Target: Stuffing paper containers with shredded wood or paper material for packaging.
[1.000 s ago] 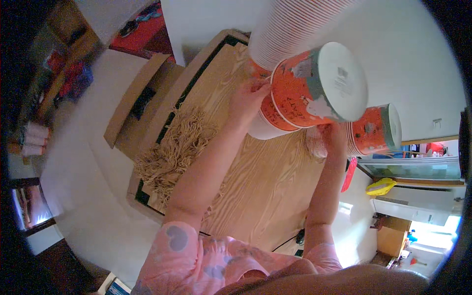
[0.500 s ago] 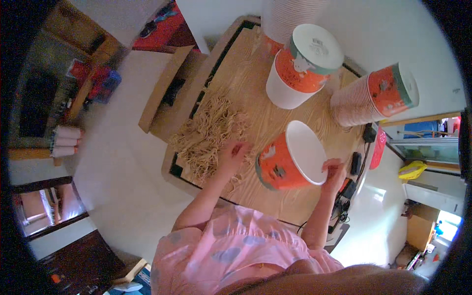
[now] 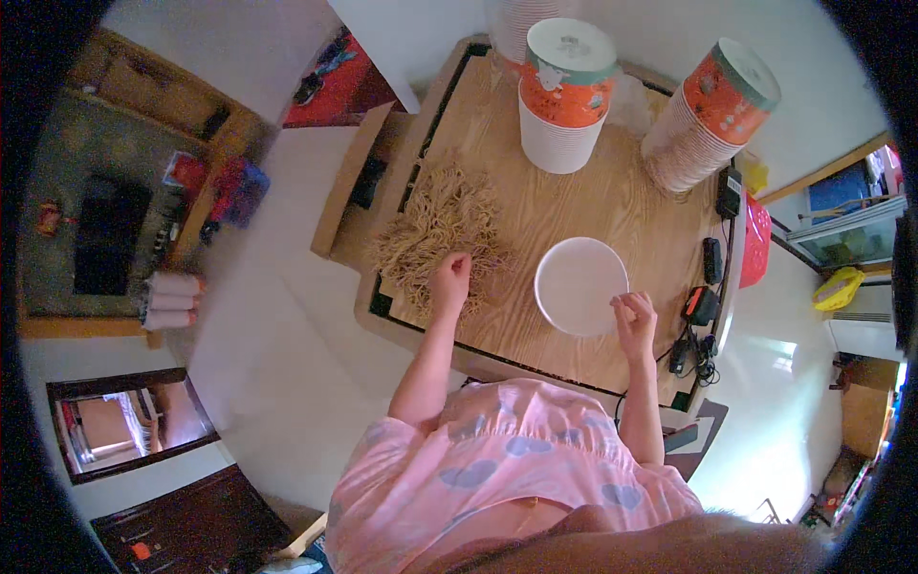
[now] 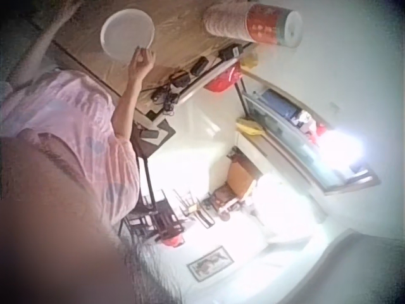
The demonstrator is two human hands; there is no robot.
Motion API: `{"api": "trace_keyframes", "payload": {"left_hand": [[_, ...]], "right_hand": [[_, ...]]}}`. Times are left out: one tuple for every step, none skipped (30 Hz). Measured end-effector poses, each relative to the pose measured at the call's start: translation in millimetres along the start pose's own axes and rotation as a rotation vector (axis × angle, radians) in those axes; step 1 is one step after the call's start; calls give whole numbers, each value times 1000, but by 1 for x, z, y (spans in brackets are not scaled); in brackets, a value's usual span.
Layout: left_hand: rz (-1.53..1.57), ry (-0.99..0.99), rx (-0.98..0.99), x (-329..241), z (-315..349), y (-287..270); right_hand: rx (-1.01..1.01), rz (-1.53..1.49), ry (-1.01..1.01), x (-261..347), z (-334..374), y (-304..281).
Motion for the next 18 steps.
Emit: {"api": "trace_keyframes", "payload": {"left_hand": [[-11, 8, -7, 4, -7, -1], [-66, -47, -48, 10, -13, -5], [-114, -101, -76, 9, -19, -6], [-119, -91, -72, 6, -27, -9], [-109, -50, -122, 2, -35, -17], [-95, -9, -165, -4, -42, -20], [-92, -50, -155, -15, -50, -21], [-89, -38, -134, -23, -60, -19], [-254, -35, -151, -28, -69, -24], [-424, -41, -186, -23, -73, -35], [-476, 52, -298, -16, -77, -42], [-487, 40, -329, 6, -79, -62], [-549, -88, -287, 30, -81, -85], [-598, -214, -231, 44, -79, -97], [-598, -130, -49, 1, -97, -63], [-395, -182, 86, -40, -110, -48], [-202, -253, 201, -75, -113, -46], [-218, -76, 233, -124, -110, -55]], "right_hand": [[-7, -11, -8, 4, 2, -2], [25, 23, -7, 9, 3, -4], [52, 63, 7, 12, 6, -8], [42, 59, 9, 13, 9, -10], [75, 65, 36, 11, 11, -12], [107, 74, 69, 9, 15, -14], [92, 75, 84, 6, 19, -19], [71, 129, 62, 6, 22, -26], [54, 180, 33, 10, 24, -32], [52, 175, 25, 16, 25, -37], [26, 165, 24, 23, 25, -43], [15, 146, 1, 32, 23, -46], [16, 120, -40, 38, 20, -49], [28, 114, -62, 38, 19, -52], [-9, 123, 6, 18, 26, -64], [-46, 112, 53, 7, 34, -76], [-83, 181, 25, 11, 37, -88], [-90, 183, 41, 8, 40, -92]]}}
Point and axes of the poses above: each hand's wrist, its own z-axis away from the middle knuckle, its own y-axis out of the palm, x = y × z, the point moved 4 cm from there along -z, towards the middle knuckle, and after that the axes turned 15 degrees about x, right-handed, at the moved point
